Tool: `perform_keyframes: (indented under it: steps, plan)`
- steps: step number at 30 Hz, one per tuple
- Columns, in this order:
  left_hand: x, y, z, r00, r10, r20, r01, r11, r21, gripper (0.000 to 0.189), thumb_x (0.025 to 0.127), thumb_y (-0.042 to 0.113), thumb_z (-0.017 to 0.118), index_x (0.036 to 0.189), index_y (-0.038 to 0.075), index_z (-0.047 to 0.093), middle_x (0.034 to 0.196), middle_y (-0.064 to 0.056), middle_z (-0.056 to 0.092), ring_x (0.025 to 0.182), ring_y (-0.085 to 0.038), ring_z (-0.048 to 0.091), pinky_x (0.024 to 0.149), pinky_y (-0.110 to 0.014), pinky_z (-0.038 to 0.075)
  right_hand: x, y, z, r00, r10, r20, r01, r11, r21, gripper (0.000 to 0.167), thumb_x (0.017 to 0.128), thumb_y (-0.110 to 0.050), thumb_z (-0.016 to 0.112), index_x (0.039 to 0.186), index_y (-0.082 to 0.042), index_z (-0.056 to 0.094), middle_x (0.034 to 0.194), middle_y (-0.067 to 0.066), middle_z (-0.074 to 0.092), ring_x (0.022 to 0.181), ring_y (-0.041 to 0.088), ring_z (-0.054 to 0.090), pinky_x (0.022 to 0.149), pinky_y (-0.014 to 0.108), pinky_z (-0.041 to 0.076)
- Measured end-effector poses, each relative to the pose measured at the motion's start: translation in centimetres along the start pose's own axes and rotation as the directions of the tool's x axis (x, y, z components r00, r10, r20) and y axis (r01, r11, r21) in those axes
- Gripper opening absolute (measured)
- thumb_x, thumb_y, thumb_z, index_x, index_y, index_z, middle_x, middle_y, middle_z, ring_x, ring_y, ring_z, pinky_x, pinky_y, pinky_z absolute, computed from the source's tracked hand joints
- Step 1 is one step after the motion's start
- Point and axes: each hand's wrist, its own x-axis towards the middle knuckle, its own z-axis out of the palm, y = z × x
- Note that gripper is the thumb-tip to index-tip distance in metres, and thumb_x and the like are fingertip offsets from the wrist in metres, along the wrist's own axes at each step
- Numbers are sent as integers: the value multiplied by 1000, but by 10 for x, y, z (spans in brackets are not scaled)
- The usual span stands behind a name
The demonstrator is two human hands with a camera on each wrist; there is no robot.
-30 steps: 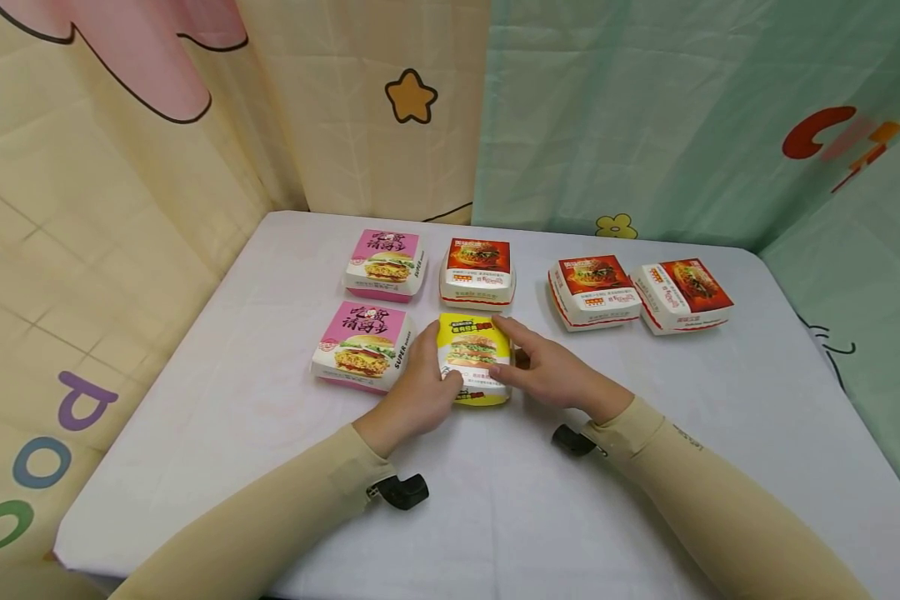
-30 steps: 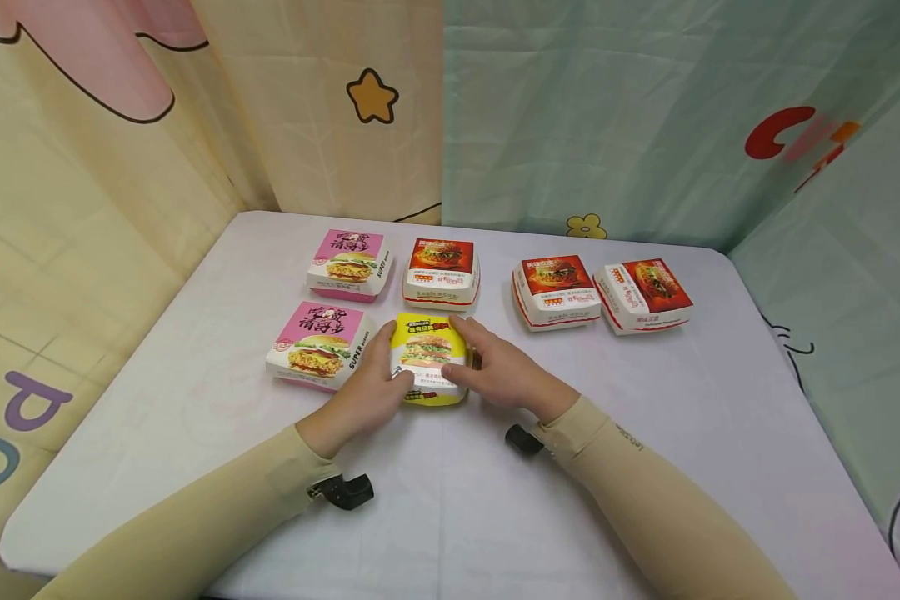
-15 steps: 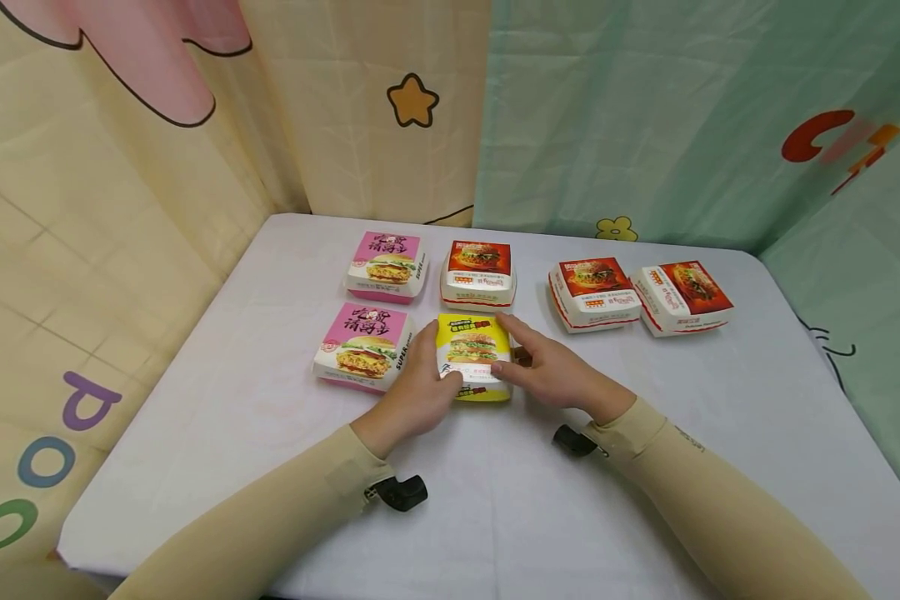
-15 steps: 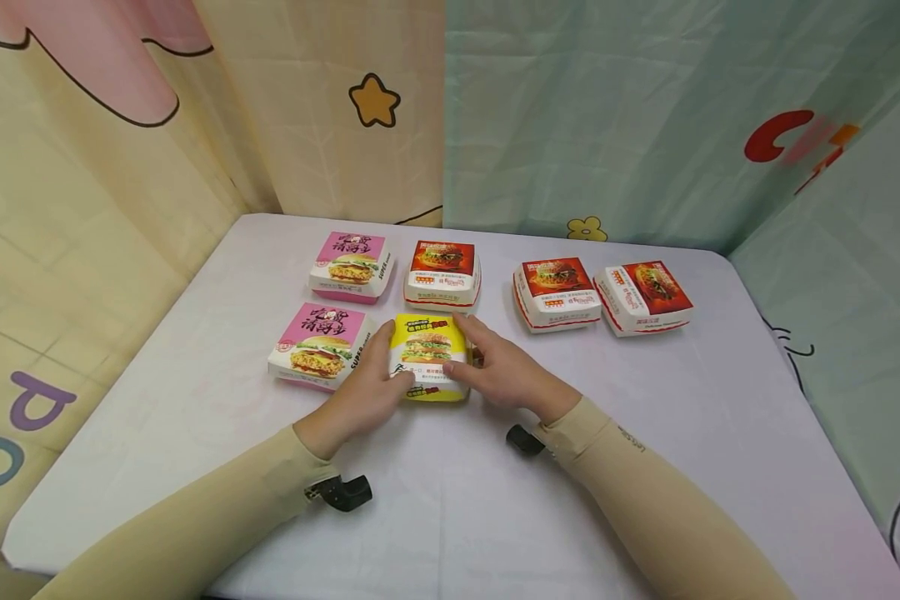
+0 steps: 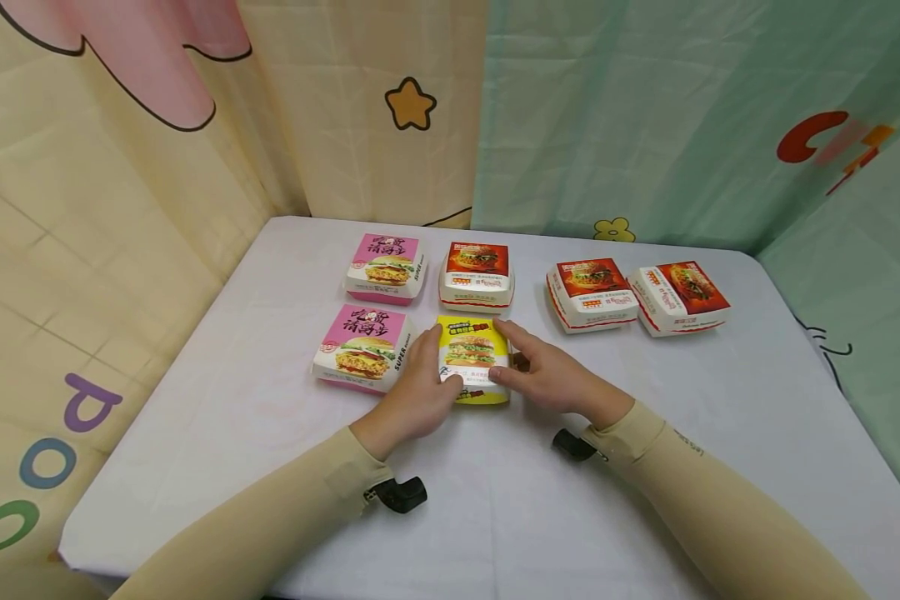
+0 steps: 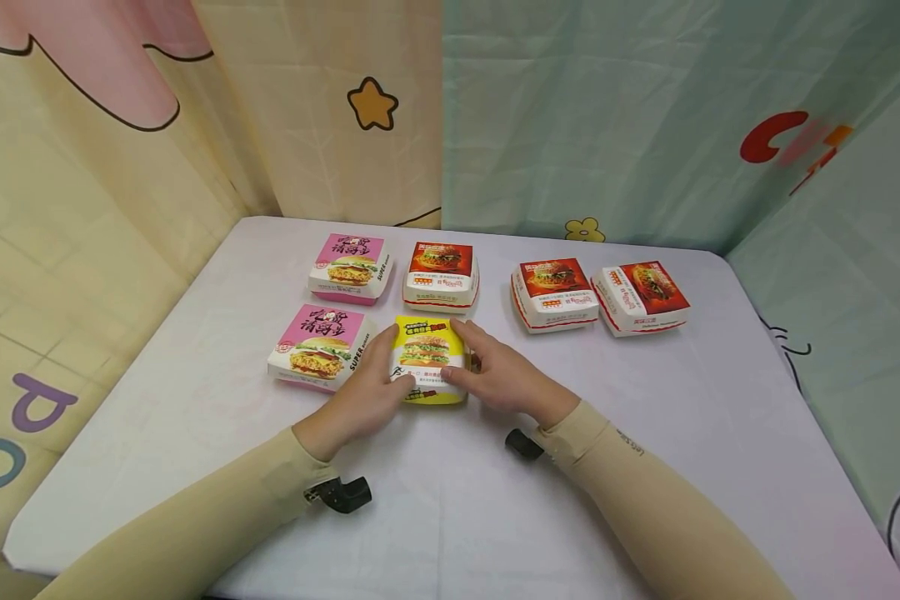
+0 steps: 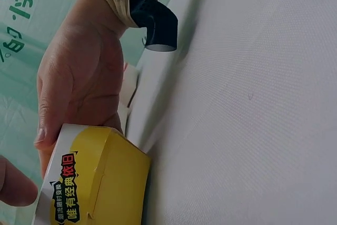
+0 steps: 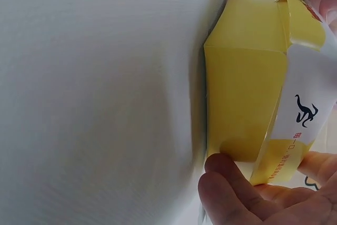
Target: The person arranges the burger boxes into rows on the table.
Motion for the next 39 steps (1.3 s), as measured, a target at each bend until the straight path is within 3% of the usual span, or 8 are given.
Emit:
perform_keyframes:
  steps: [7,14,22,26,29,33,39]
  plan:
    - [0,2,0,1000,8,-2,-8,1000,9,86,99,22,57,169,8,8,176,-18,5,163,-37,12,131,-56,17,-3,-1,0,1000,7,0,-7,1000,9,89,102,-40,69,170,-17,16,176,11,20,142,38,54,119,54,44]
    - [-4,8,0,1000,16,8,-17,999,43,90,101,28,60,170,13,5,177,-15,0,164,-35,7,130,-58,18,-9,3,-9,997,69,-33,-70,997,-25,91,102,-46,67,171,-22,13,174,12,26,136,39,59,110,57,51]
    - [-16,21,1,993,114,28,-116,986,121,86,101,32,64,170,17,14,178,-10,1,165,-32,5,130,-60,19,-22,4,-27,986,113,-119,-118,992,-34,86,104,-49,63,170,-20,16,169,21,34,141,44,54,109,62,50]
    - [-20,29,4,983,174,57,-181,972,151,84,100,30,65,169,17,20,177,-8,10,162,-32,17,128,-59,27,-27,5,-35,982,125,-140,-130,991,-25,84,104,-52,60,170,-20,19,168,20,35,143,43,52,109,62,51]
    - [-22,32,7,978,190,90,-203,965,169,83,99,30,66,169,17,23,176,-8,12,161,-33,17,127,-60,29,-27,8,-35,984,114,-134,-117,993,-18,81,104,-51,60,169,-17,24,169,19,35,143,43,52,108,62,51]
    - [-22,32,9,975,197,107,-216,955,203,83,98,30,67,168,18,24,177,-8,11,164,-32,7,129,-61,22,-29,10,-37,985,104,-138,-109,994,-30,78,105,-49,60,167,-16,27,166,20,40,142,43,53,107,62,52]
    - [-21,37,7,964,260,62,-267,931,250,84,98,31,67,169,17,23,177,-10,10,165,-32,4,130,-61,15,-36,11,-52,970,142,-195,-153,987,-46,75,106,-49,58,167,-19,28,163,21,44,142,43,53,107,63,51]
